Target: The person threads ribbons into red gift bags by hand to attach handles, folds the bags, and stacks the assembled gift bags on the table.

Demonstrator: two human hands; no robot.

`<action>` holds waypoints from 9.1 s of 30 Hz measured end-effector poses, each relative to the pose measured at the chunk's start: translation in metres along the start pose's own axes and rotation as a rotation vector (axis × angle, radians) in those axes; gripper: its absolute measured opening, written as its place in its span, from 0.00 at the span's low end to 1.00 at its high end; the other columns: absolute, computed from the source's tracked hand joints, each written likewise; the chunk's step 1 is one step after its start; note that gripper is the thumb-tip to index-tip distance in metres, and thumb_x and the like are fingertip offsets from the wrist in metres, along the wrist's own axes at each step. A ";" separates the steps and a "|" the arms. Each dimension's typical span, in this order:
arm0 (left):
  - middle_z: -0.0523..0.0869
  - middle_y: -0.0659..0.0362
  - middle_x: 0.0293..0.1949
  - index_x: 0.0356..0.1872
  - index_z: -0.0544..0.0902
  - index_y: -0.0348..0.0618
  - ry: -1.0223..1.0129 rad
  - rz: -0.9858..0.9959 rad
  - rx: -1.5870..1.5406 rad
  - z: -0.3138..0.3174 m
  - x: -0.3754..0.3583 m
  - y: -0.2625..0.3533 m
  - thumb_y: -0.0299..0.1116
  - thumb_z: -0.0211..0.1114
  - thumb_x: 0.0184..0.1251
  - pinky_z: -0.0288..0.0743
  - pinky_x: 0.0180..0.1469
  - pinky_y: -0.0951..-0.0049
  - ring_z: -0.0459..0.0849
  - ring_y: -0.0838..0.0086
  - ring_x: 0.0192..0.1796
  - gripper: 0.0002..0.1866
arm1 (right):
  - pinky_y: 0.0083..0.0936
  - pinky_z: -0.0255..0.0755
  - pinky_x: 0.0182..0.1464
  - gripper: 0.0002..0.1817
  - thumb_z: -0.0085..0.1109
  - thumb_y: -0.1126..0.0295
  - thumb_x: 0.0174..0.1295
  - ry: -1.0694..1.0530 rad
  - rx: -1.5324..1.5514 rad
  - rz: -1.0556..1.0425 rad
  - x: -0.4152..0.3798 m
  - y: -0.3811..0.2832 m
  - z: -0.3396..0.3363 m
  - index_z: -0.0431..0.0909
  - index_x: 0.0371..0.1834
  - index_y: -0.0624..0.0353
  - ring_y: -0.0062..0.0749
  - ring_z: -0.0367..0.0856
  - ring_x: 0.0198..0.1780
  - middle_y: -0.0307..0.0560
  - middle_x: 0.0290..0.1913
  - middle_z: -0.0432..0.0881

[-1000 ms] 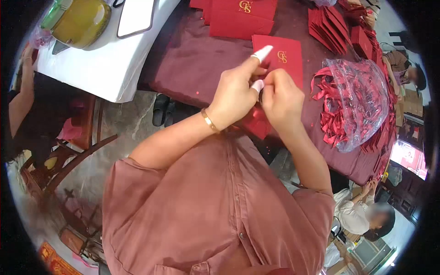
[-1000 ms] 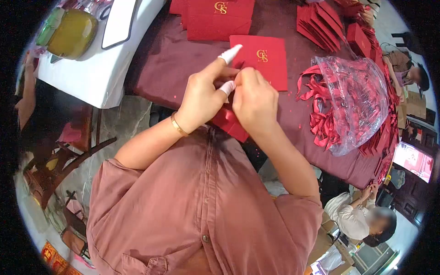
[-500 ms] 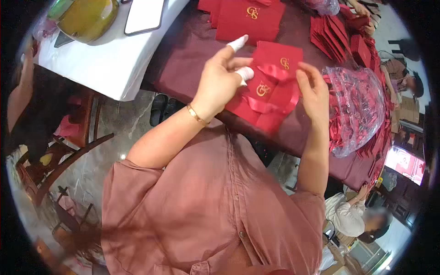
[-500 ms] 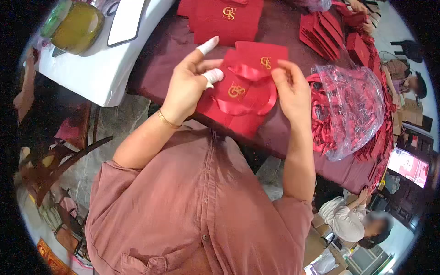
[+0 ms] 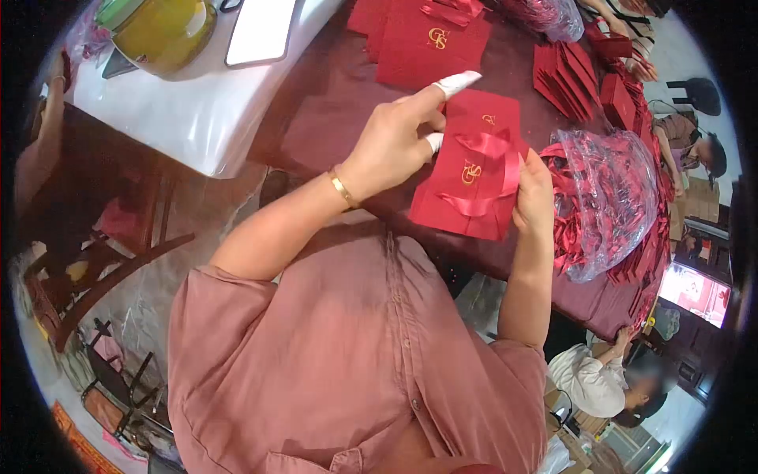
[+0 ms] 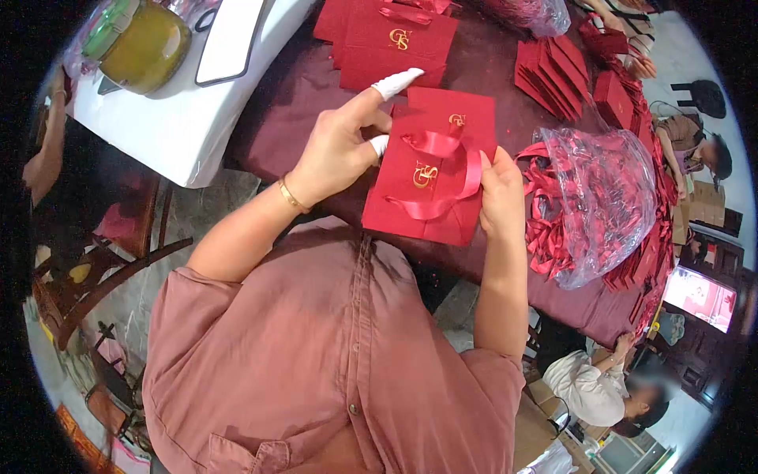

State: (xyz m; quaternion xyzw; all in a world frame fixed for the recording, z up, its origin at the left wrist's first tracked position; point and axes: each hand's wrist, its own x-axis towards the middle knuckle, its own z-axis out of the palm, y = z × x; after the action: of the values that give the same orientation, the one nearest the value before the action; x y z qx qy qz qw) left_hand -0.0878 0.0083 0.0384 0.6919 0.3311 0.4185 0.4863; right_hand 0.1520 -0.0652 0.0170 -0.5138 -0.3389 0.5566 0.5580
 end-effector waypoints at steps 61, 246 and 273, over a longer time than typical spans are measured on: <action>0.81 0.59 0.44 0.66 0.70 0.43 0.053 -0.074 -0.128 0.014 -0.005 -0.014 0.31 0.51 0.73 0.75 0.41 0.76 0.78 0.78 0.40 0.21 | 0.20 0.70 0.53 0.13 0.52 0.71 0.71 0.234 -0.292 -0.302 -0.002 -0.013 -0.021 0.76 0.53 0.67 0.22 0.77 0.48 0.41 0.48 0.82; 0.78 0.58 0.32 0.56 0.77 0.42 -0.031 0.073 0.409 0.048 -0.023 -0.045 0.27 0.71 0.55 0.74 0.38 0.65 0.78 0.64 0.34 0.24 | 0.18 0.72 0.33 0.11 0.54 0.81 0.64 0.395 0.449 -0.343 -0.028 -0.022 -0.078 0.74 0.49 0.61 0.24 0.75 0.32 0.46 0.35 0.80; 0.83 0.62 0.36 0.55 0.78 0.40 -0.128 -0.310 -0.475 0.062 -0.005 -0.004 0.25 0.60 0.70 0.77 0.38 0.82 0.81 0.82 0.34 0.14 | 0.09 0.59 0.23 0.05 0.62 0.78 0.62 0.127 -0.315 -0.102 -0.038 -0.003 0.022 0.80 0.40 0.64 0.07 0.67 0.22 0.30 0.25 0.77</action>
State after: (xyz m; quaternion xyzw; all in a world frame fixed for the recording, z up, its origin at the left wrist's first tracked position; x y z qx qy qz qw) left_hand -0.0341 -0.0196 0.0222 0.5249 0.2942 0.3605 0.7127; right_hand 0.1262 -0.0968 0.0330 -0.6108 -0.4117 0.4341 0.5185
